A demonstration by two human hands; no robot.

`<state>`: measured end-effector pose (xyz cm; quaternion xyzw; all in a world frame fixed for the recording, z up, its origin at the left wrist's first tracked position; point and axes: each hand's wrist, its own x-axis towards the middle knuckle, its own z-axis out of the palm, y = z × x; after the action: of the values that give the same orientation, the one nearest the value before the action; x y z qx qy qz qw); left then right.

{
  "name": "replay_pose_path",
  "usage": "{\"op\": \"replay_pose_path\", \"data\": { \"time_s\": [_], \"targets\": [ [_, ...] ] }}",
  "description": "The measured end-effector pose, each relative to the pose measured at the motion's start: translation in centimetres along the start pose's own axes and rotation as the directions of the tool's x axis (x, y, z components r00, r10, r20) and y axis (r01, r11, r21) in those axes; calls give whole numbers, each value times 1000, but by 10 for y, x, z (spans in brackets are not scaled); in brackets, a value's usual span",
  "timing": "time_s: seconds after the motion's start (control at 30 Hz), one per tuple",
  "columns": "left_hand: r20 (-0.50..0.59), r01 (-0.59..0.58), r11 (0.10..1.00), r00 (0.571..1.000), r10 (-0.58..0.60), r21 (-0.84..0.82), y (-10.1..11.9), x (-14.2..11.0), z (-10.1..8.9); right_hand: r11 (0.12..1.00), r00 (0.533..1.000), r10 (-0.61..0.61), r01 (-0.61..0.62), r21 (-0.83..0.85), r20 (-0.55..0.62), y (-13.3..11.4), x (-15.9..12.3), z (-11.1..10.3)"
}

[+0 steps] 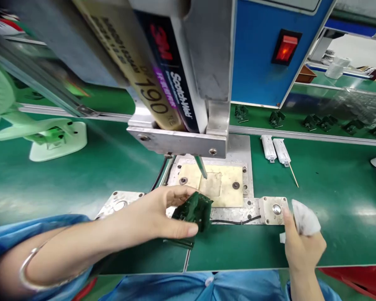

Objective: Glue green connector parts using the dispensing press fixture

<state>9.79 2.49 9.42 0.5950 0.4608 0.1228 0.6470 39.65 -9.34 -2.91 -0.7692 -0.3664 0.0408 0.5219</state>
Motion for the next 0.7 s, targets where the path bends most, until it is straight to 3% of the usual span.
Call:
{"op": "replay_pose_path", "data": {
  "time_s": [0.03, 0.1, 0.13, 0.2, 0.23, 0.3, 0.33, 0.4, 0.5, 0.57, 0.7],
  "targets": [
    [-48, -67, 994, 996, 71, 81, -2, -6, 4, 987, 988, -155, 153, -47, -21, -6, -9, -5],
    [-112, -192, 954, 969, 222, 229, -8, -17, 11, 888, 888, -454, 457, -46, 72, -28, -26, -16],
    [-121, -253, 928, 948, 294, 273, -11, -21, 14, 816, 801, -573, 577, 33, 171, -43, -32, -20],
    [-102, -372, 877, 903, 418, 305, -17, -28, 19, 713, 614, -682, 679, 176, 397, -78, -38, -22],
    [-83, -420, 854, 882, 464, 308, -19, -30, 22, 644, 467, -729, 716, 271, 501, -95, -39, -20],
    [-47, -496, 805, 842, 538, 327, -24, -33, 25, 580, 275, -720, 743, 335, 637, -121, -37, -12],
    [-27, -522, 779, 825, 565, 348, -25, -35, 27, 540, 205, -718, 767, 347, 665, -129, -37, -8],
    [5, -563, 726, 791, 611, 396, -27, -38, 29, 466, 144, -729, 820, 331, 670, -136, -39, 0],
    [18, -609, 669, 745, 667, 426, -31, -42, 33, 388, 116, -779, 861, 329, 616, -136, -48, 5],
    [-4, -622, 659, 726, 688, 424, -34, -44, 34, 389, 141, -804, 859, 332, 577, -137, -54, 3],
    [-53, -635, 669, 709, 703, 385, -41, -49, 35, 507, 234, -741, 809, 296, 629, -136, -58, -15]
  ]
}}
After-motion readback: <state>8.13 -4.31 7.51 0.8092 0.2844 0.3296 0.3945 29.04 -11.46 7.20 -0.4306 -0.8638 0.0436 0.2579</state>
